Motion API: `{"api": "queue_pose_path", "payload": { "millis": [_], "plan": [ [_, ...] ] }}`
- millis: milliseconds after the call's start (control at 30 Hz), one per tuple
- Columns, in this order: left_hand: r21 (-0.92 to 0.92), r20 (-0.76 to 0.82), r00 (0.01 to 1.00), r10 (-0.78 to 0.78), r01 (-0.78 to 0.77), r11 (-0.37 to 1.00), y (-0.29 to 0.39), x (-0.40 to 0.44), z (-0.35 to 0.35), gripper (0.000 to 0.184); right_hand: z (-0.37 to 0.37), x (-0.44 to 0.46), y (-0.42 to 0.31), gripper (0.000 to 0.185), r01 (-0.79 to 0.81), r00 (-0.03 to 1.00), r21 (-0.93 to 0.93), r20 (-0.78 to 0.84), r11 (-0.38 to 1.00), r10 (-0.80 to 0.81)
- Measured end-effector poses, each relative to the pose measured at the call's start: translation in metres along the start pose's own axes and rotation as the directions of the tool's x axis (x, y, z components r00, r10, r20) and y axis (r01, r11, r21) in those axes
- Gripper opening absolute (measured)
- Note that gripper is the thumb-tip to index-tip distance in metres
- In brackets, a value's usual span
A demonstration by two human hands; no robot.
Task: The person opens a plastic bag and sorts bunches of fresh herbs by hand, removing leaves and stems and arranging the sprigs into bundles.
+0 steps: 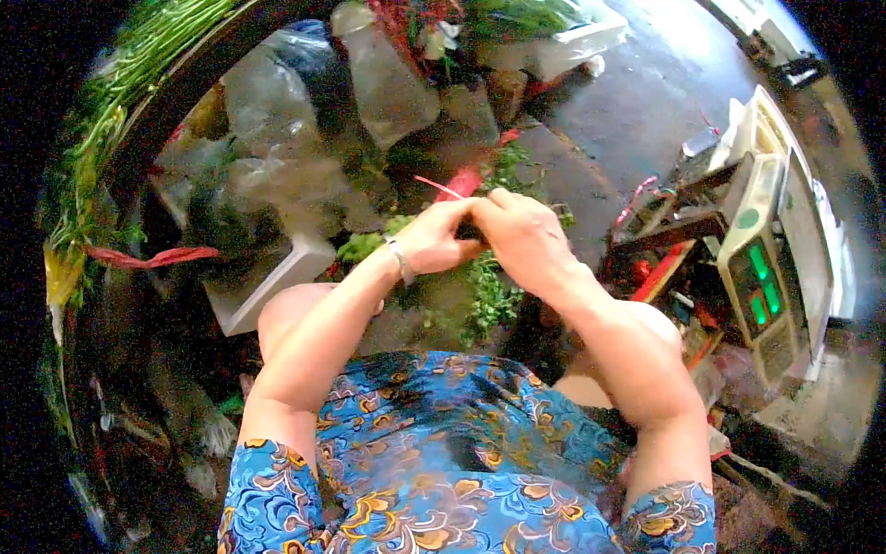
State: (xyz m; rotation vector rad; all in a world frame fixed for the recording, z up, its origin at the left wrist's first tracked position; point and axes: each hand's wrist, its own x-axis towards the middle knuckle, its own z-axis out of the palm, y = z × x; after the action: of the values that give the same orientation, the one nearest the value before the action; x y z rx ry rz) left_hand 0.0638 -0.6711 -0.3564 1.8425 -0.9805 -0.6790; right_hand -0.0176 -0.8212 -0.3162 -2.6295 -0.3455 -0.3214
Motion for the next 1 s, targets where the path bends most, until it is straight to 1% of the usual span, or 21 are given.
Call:
{"api": "queue_pose_path", "payload": {
  "millis": [67, 133, 200, 233, 267, 333, 367, 433, 533, 567, 600, 667, 700, 733, 800, 833, 867, 900, 933, 967, 1000],
  "plan": [
    [0.034, -0.045, 0.997, 0.057, -0.056, 0.998, -0.009, 0.001, 0.005, 0.034, 0.0, 0.0, -0.004, 0.01, -0.093, 0.995, 0.049, 0.028, 0.994, 0.092],
    [0.053, -0.037, 0.999, 0.034, -0.032, 0.998, -0.006, 0.003, 0.004, 0.029, 0.002, -0.001, -0.003, 0.01, -0.143, 0.989, 0.092, 0.034, 0.985, 0.141],
    [0.072, -0.099, 0.995, 0.032, -0.025, 0.997, -0.002, 0.001, 0.004, 0.024, 0.001, 0.0, -0.003, 0.011, -0.175, 0.984, 0.09, 0.055, 0.98, 0.171],
    [0.18, -0.167, 0.982, 0.089, -0.059, 0.982, -0.004, 0.003, 0.006, 0.02, -0.001, 0.001, -0.006, 0.011, -0.208, 0.977, 0.079, 0.064, 0.975, 0.204],
    [0.354, -0.191, 0.979, 0.077, -0.005, 0.935, -0.004, 0.004, 0.009, 0.015, -0.001, 0.001, -0.004, 0.011, -0.203, 0.978, 0.088, 0.065, 0.975, 0.197],
    [0.535, -0.221, 0.965, 0.139, 0.0, 0.845, -0.004, 0.0, 0.01, 0.009, -0.001, 0.001, -0.004, 0.011, -0.208, 0.978, 0.055, 0.046, 0.977, 0.206],
    [0.536, -0.225, 0.965, 0.136, 0.005, 0.844, -0.004, 0.0, 0.011, 0.009, -0.001, 0.002, -0.006, 0.011, -0.239, 0.97, 0.068, 0.057, 0.969, 0.235],
    [0.729, -0.307, 0.859, 0.41, -0.065, 0.682, 0.0, -0.002, 0.011, 0.005, 0.001, 0.001, -0.003, 0.01, -0.237, 0.971, 0.061, 0.041, 0.97, 0.235],
    [0.766, -0.366, 0.825, 0.43, 0.005, 0.643, 0.005, -0.001, 0.016, 0.004, 0.005, 0.002, 0.004, 0.01, -0.249, 0.967, 0.099, -0.025, 0.963, 0.253],
    [0.673, -0.412, 0.84, 0.352, 0.02, 0.739, 0.005, -0.001, 0.019, 0.005, 0.005, 0.003, 0.004, 0.01, -0.275, 0.959, 0.148, -0.032, 0.95, 0.282],
    [0.674, -0.415, 0.839, 0.352, 0.024, 0.739, 0.008, -0.001, 0.02, 0.005, 0.005, 0.004, 0.005, 0.01, -0.299, 0.949, 0.194, -0.037, 0.934, 0.312],
    [0.339, -0.471, 0.882, 0.028, 0.152, 0.928, 0.012, 0.0, 0.021, 0.007, 0.005, 0.006, 0.008, 0.01, -0.311, 0.945, 0.231, -0.029, 0.922, 0.326],
    [0.271, -0.468, 0.884, -0.001, 0.145, 0.951, 0.008, 0.001, 0.02, 0.012, 0.006, 0.006, 0.009, 0.01, -0.325, 0.939, 0.268, -0.021, 0.907, 0.343],
    [0.271, -0.469, 0.883, -0.001, 0.145, 0.952, 0.005, 0.003, 0.018, 0.012, 0.007, 0.006, 0.011, 0.01, -0.325, 0.939, 0.267, -0.021, 0.907, 0.343],
    [-0.064, -0.375, 0.923, -0.083, 0.063, 0.996, -0.003, 0.005, 0.012, 0.013, 0.011, 0.006, 0.015, 0.011, -0.371, 0.918, 0.417, 0.032, 0.83, 0.395],
    [-0.163, -0.329, 0.938, -0.107, 0.055, 0.985, -0.006, 0.006, 0.011, 0.014, 0.012, 0.006, 0.017, 0.011, -0.371, 0.918, 0.417, 0.032, 0.83, 0.395],
    [-0.164, -0.328, 0.939, -0.107, 0.055, 0.985, -0.008, 0.006, 0.012, 0.014, 0.013, 0.006, 0.018, 0.012, -0.399, 0.907, 0.5, 0.09, 0.769, 0.412],
    [-0.216, -0.315, 0.94, -0.13, 0.063, 0.974, -0.004, 0.004, 0.011, 0.014, 0.013, 0.007, 0.019, 0.012, -0.426, 0.894, 0.574, 0.149, 0.7, 0.422],
    [-0.269, -0.299, 0.942, -0.152, 0.07, 0.961, 0.0, 0.003, 0.01, 0.014, 0.014, 0.007, 0.018, 0.012, -0.428, 0.893, 0.572, 0.15, 0.699, 0.424],
    [-0.116, -0.389, 0.912, -0.132, 0.094, 0.989, 0.005, 0.002, 0.011, 0.015, 0.014, 0.008, 0.016, 0.012, -0.417, 0.897, 0.619, 0.164, 0.666, 0.41],
    [-0.117, -0.384, 0.914, -0.131, 0.092, 0.989, 0.005, 0.0, 0.013, 0.015, 0.015, 0.008, 0.015, 0.012, -0.406, 0.901, 0.663, 0.176, 0.629, 0.396]
  ]
}}
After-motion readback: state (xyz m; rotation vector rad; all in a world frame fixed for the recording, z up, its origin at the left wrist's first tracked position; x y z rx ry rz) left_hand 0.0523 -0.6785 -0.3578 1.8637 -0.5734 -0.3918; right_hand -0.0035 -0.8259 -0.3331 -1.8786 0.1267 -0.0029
